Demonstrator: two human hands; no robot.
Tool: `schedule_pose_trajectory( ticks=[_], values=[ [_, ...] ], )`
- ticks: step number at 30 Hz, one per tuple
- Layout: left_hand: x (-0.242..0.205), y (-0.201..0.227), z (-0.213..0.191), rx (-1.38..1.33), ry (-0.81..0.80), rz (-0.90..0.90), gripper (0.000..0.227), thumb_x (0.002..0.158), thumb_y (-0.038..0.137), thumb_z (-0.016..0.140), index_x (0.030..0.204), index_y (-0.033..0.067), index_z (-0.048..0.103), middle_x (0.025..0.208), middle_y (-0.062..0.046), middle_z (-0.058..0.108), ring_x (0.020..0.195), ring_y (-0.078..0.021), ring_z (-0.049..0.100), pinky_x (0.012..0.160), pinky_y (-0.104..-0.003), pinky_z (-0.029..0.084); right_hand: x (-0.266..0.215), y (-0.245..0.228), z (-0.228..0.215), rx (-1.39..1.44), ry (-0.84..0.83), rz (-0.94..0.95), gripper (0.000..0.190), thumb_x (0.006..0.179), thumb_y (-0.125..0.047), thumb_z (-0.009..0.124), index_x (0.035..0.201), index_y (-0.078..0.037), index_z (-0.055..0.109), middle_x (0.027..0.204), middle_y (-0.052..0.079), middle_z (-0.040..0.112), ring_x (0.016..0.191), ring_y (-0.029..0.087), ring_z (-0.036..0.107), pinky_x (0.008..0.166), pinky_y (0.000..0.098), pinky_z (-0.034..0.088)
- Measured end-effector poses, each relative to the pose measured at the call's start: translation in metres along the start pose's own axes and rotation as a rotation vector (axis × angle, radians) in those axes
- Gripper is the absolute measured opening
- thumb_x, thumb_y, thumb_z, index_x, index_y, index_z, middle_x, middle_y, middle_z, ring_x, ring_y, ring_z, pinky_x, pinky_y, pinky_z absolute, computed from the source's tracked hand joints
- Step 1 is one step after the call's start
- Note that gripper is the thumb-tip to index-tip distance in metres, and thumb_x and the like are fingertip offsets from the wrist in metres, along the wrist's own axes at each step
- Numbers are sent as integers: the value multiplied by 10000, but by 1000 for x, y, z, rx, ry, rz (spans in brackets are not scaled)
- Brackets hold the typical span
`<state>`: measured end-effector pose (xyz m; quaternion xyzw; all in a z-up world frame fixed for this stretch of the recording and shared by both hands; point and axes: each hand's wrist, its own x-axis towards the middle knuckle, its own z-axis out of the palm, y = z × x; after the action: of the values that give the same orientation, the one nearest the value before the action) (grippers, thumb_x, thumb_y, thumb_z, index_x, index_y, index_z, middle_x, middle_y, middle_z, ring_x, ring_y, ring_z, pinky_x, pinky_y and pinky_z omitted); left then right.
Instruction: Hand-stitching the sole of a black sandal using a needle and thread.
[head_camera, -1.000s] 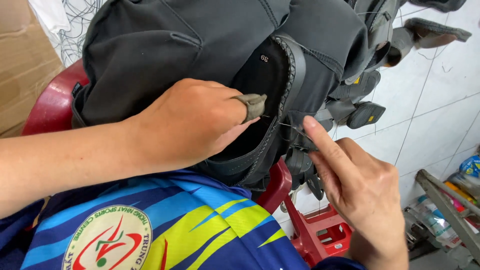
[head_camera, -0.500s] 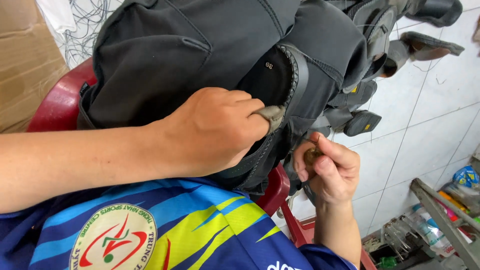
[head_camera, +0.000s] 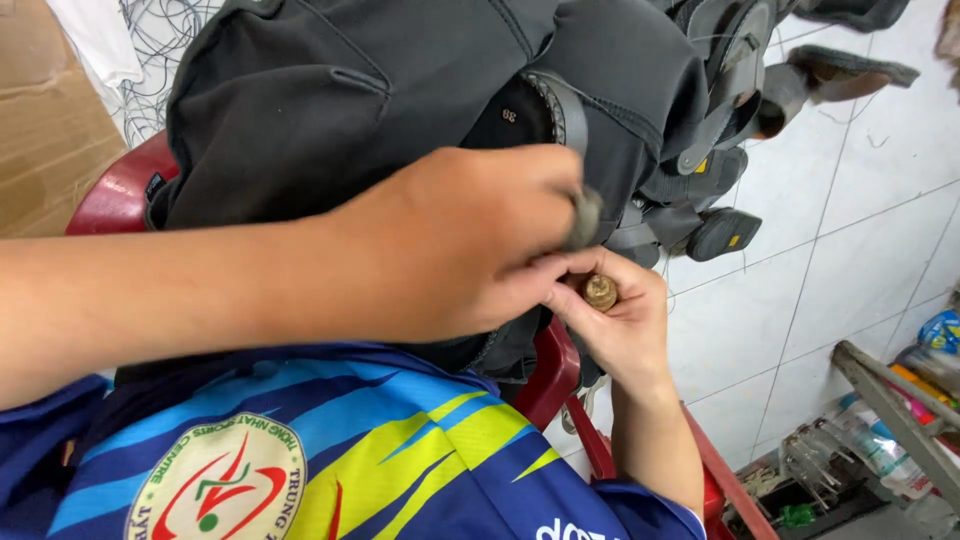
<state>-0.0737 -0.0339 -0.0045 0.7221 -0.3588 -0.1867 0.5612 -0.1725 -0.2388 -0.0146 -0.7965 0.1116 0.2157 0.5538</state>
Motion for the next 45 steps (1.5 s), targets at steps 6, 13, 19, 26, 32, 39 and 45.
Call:
schedule_pose_trajectory(
  ticks=[6,13,19,26,32,39,45],
  values=[
    [-2,-6,-8,179,10,87,233,859,92,625,668,37,502,790,-73,413,523,-273,448,406,-384,362,0,-9,0,-43,25,-43,98,768,-100,686,775,-84,589,672,-16,576,563,30,457,528,168,364],
    [-14,-5,-13,556,1,405,247,893,60,568,663,116,501,813,-35,425,687,-212,402,547,-324,358,1,-20,-8,-249,-3,-129,114,802,-141,676,766,-112,572,586,-67,446,524,31,330,491,184,273],
    [-21,-9,-11,579,39,489,338,868,-22,525,582,128,427,743,-37,384,685,-230,388,544,-329,302,0,-57,-18,-825,-121,-475,173,919,-150,496,1022,-27,562,903,117,597,788,236,605,673,292,457],
    [-23,-11,-11,537,62,466,356,816,-99,519,556,108,390,755,-55,391,675,-231,376,549,-318,307,4,-59,-19,-1018,-101,-587,145,914,-140,577,1028,-56,607,851,61,595,662,175,576,529,255,423],
    [-24,-13,-10,502,85,460,343,843,-96,511,580,87,392,771,-68,402,678,-237,377,559,-325,325,5,-55,-17,-894,-122,-580,129,892,-107,595,997,-34,608,862,78,611,669,182,589,542,254,449],
    [-26,-14,-10,490,96,464,333,845,-103,495,589,84,393,787,-76,424,681,-230,387,555,-312,326,8,-54,-17,-804,-158,-568,152,894,-109,566,1010,-19,606,868,96,613,663,185,585,561,254,455],
    [-28,-16,-9,444,115,464,327,863,-86,482,599,76,377,806,-89,436,670,-239,376,548,-324,323,10,-45,-16,-520,-214,-413,190,887,-135,524,1003,8,569,841,97,608,672,192,557,652,274,452]
  ],
)
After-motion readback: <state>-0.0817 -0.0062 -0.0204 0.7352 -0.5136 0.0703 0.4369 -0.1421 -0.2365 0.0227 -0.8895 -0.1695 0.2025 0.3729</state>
